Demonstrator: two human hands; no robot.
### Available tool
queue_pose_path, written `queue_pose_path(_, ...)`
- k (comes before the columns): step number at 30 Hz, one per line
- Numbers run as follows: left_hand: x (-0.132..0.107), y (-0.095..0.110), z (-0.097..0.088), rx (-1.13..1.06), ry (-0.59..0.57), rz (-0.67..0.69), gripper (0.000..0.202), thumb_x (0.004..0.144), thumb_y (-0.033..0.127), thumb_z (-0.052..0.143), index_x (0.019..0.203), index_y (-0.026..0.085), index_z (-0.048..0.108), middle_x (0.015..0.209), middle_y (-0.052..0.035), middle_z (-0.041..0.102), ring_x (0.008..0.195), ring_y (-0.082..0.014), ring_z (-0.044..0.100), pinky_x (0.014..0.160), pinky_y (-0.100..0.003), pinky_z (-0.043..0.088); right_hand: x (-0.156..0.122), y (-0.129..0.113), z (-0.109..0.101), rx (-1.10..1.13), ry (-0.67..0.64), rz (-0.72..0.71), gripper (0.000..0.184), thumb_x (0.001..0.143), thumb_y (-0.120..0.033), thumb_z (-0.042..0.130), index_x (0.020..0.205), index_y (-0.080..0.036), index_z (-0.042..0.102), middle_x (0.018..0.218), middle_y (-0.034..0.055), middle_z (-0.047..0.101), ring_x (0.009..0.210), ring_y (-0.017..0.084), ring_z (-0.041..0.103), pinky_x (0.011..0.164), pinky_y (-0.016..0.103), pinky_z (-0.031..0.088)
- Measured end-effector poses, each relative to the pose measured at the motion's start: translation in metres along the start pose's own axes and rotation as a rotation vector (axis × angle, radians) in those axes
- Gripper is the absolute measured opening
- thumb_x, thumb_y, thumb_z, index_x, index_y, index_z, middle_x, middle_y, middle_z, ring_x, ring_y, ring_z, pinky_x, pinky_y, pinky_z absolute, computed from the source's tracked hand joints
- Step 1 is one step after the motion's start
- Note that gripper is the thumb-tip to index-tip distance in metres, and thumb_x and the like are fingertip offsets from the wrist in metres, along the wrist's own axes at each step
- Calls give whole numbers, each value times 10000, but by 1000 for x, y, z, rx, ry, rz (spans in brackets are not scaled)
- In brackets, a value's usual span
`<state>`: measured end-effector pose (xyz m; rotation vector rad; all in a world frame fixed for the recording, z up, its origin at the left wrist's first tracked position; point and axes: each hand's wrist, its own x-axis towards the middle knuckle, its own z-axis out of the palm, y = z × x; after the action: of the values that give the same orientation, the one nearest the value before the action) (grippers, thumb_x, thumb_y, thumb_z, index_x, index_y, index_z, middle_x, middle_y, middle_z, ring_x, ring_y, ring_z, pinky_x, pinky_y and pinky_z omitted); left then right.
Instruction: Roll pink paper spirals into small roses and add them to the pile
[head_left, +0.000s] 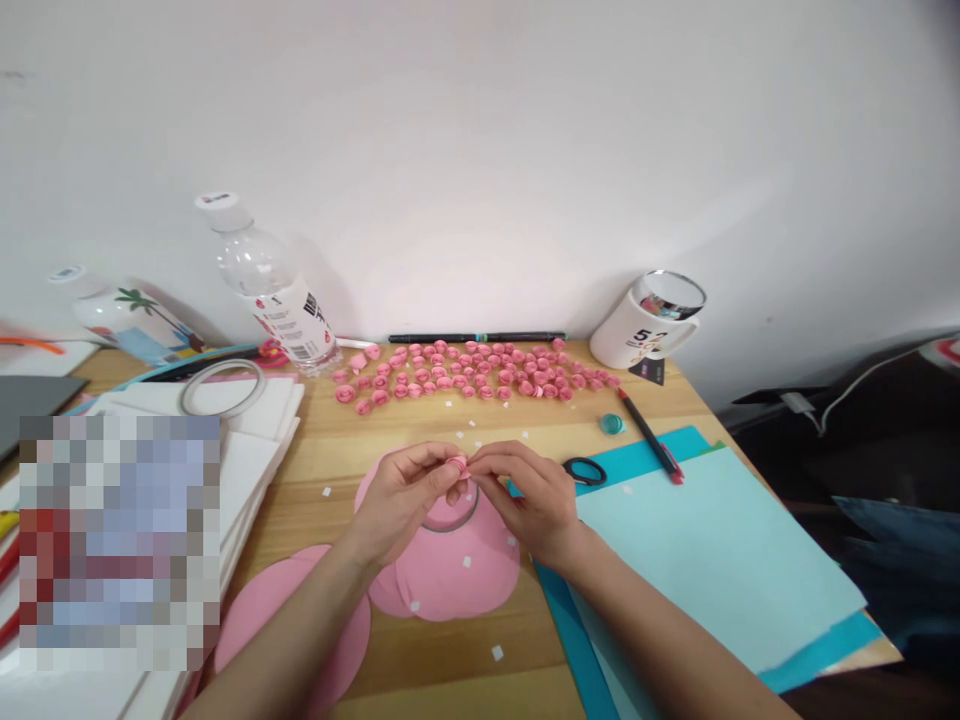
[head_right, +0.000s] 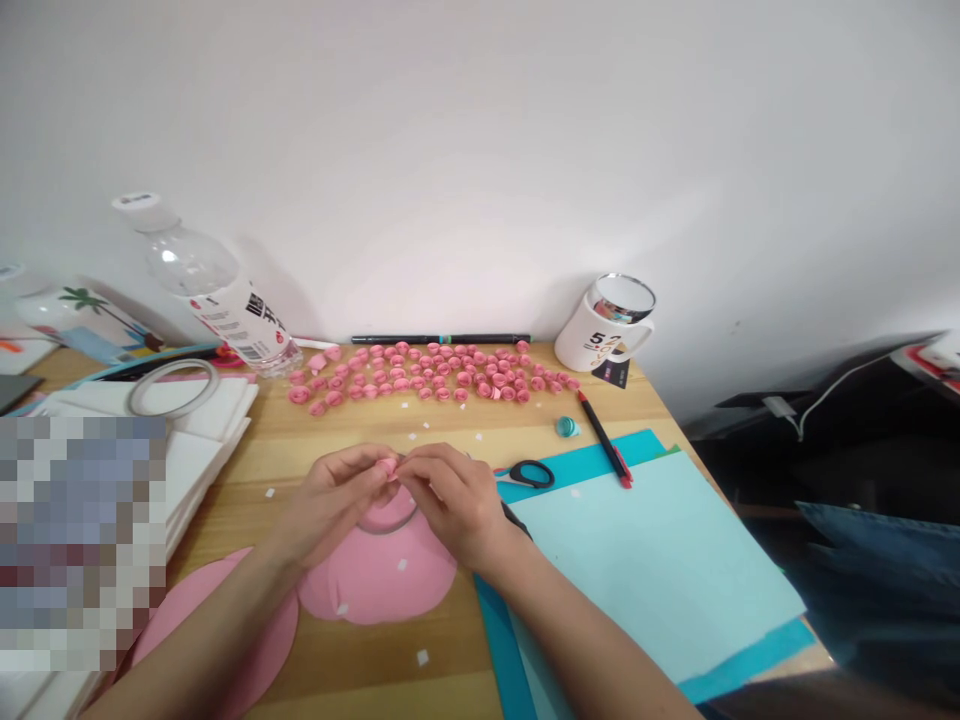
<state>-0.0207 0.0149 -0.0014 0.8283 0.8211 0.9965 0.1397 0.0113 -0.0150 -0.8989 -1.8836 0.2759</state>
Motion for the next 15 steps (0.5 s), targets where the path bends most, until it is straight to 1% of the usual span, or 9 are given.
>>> queue_pose_path(3, -1, 1, -1, 49, -22, 13, 136, 740, 257, 687, 750, 126, 656, 612, -1, 560, 599, -96, 504, 612, -237, 411, 0, 0, 0, 10, 6, 6, 132, 833, -105, 543, 857, -198, 634, 791, 66, 699, 739, 148, 668, 614, 228, 542)
queue_pose_path(8, -3, 8, -1, 276, -4, 38, 137, 748, 269, 672, 742, 133, 661, 627, -14, 593, 613, -110, 527, 640, -250, 443, -2, 2, 0, -10, 5, 1, 139, 842, -122, 528, 860, -207, 637, 785, 55, 705, 726, 147, 674, 612, 226, 538)
queue_pose_path(10, -3, 10, -2, 334, 3, 41, 148, 738, 280, 676, 756, 133, 670, 632, -21, 605, 616, -120, 541, 640, -258, 458, -1, 1, -1, -10, 11, 7, 130, 841, -130, 534, 839, -212, 635, 763, 45, 705, 715, 144, 674, 610, 222, 535)
queue_pose_path(13, -1, 11, -4, 389, -8, 43, 163, 727, 288, 680, 766, 130, 683, 652, -34, 620, 609, -124, 543, 618, -257, 464, 2, 1, -3, -14, 5, 33, 95, 827, -156, 573, 773, -209, 631, 736, 42, 686, 669, 138, 660, 561, 211, 519)
queue_pose_path(15, -1, 10, -7, 405, -30, 38, 169, 722, 291, 682, 777, 131, 694, 699, -47, 639, 616, -124, 546, 607, -251, 461, 5, 2, -6, -28, -6, 57, 87, 812, -189, 609, 731, -206, 635, 741, 46, 658, 630, 130, 638, 526, 211, 504)
